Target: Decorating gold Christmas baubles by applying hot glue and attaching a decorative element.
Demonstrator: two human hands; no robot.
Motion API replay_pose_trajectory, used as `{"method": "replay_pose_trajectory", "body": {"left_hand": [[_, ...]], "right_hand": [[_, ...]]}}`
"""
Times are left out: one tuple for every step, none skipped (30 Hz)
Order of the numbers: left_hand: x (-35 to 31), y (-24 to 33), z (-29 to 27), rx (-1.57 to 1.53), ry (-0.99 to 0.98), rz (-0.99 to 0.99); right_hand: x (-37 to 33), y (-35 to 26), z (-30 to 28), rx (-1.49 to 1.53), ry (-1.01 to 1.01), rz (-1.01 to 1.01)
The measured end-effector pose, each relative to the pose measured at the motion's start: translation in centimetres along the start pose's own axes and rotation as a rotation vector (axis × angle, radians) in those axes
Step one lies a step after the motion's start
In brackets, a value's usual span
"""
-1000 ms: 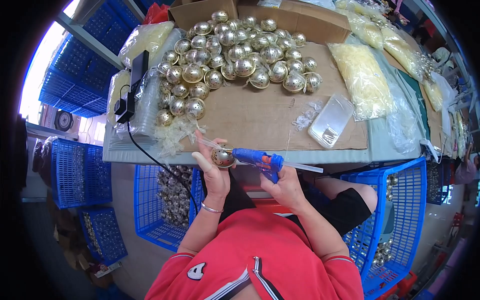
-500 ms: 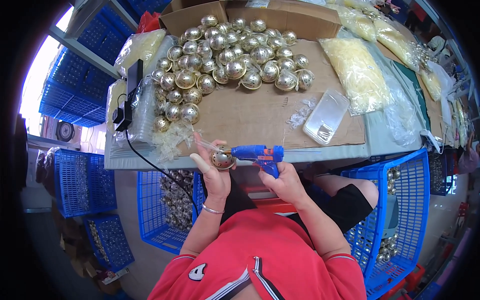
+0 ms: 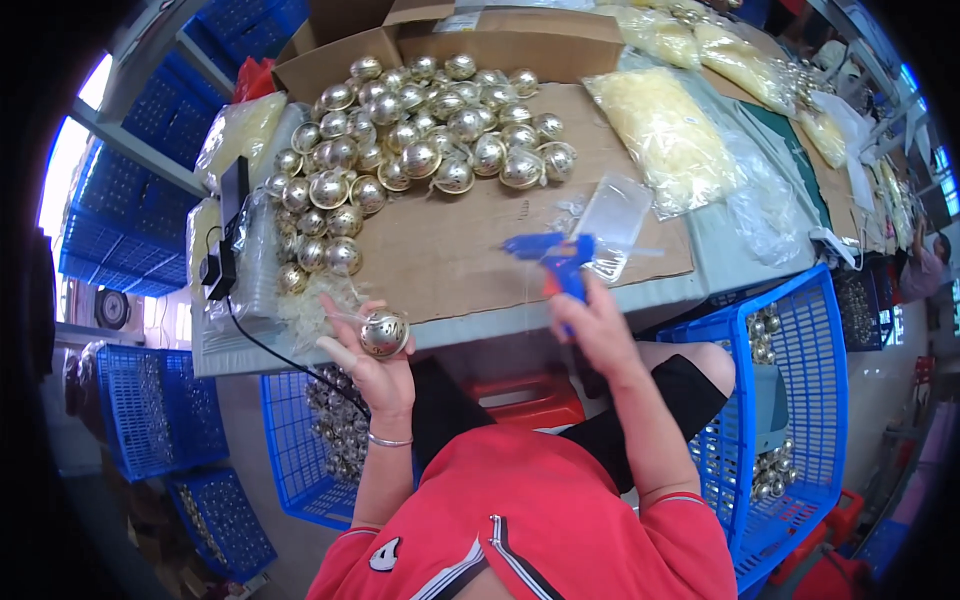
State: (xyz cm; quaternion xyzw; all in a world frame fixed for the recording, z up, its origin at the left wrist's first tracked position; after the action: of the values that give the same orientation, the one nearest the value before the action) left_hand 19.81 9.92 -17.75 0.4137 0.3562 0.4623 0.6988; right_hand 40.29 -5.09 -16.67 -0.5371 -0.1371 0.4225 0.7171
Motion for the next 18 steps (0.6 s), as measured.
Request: {"method": "replay_pose_trajectory", "body": {"left_hand": [[0.0,0.4,-0.6,0.013,0.022,0.02],[0.0,0.6,-1.0,0.02,0.044,0.032],[0.1,0.5,-1.3,0.011,0.043,0.027],[0.1,0.7,-1.8,0.005,0.045,0.024],[0.0,0.8,-2.1,0.011,0.041,0.027],[-0.3,1.0,-2.7,0.013,0.063,0.038],[-0.5,1.0,-3.3,0.002,0.096,0.034],[-0.7,1.1,-4.0,-0.01,0.126,0.03],[-0.9,1.3,-4.4,-0.011,0.143,0.037],[-1.1,1.6,-4.9,0.006,0.153,0.022],[-1.3,1.7,-5.3,0.022,0.161,0.007],[-1.4,1.9,-5.8,0.019,0.171,0.011],[-1.4,2.0,-6.3,0.021,0.182,0.007],[-1.5,2.0,-6.8,0.023,0.192,0.003],[-1.5,2.1,-7.1,0.022,0.202,0.01],[-1.5,2.0,-7.5,0.026,0.196,0.017],[-1.6,2.1,-7.9,0.032,0.185,0.019],[-1.5,2.0,-8.1,0.031,0.185,0.019]], "right_hand": [[0.5,-0.8,-1.2,-0.095,0.028,0.04],[1.1,-1.8,-2.2,-0.141,0.068,0.03],[1.9,-2.0,-3.6,-0.182,0.067,-0.061],[2.6,-2.6,-5.0,-0.296,0.055,-0.11],[3.2,-2.9,-5.9,-0.354,0.09,-0.145],[3.7,-3.2,-6.1,-0.411,0.119,-0.179],[4.1,-3.7,-5.7,-0.454,0.153,-0.215],[4.6,-3.7,-5.6,-0.454,0.131,-0.211],[5.0,-4.1,-5.7,-0.635,0.217,-0.216],[5.3,-4.3,-5.4,-0.816,0.305,-0.223],[5.2,-4.5,-4.9,-1.002,0.392,-0.225],[5.5,-4.0,-4.8,-1.005,0.381,-0.227],[5.7,-3.8,-4.6,-1.273,0.475,-0.627],[5.3,-3.6,-4.1,-1.513,0.561,-1.048],[5.0,-3.2,-2.3,-1.368,0.603,-0.994],[5.1,-2.2,-0.4,-1.258,0.415,-1.015],[4.8,-1.0,1.8,-1.146,0.236,-1.023],[4.5,0.6,4.7,-1.118,0.031,-0.979]]}}
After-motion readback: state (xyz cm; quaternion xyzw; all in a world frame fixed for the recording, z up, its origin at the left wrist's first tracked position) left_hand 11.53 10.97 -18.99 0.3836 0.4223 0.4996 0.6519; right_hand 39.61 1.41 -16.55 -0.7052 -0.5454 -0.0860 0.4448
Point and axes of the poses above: each hand's wrist, its own x-axis towards the middle knuckle, its own z-axis out of the palm, y = z × x, the point moved 2 cm from there along x, towards the middle knuckle, and after that the axes turned 12 degrees about x, right-handed, at the moved point
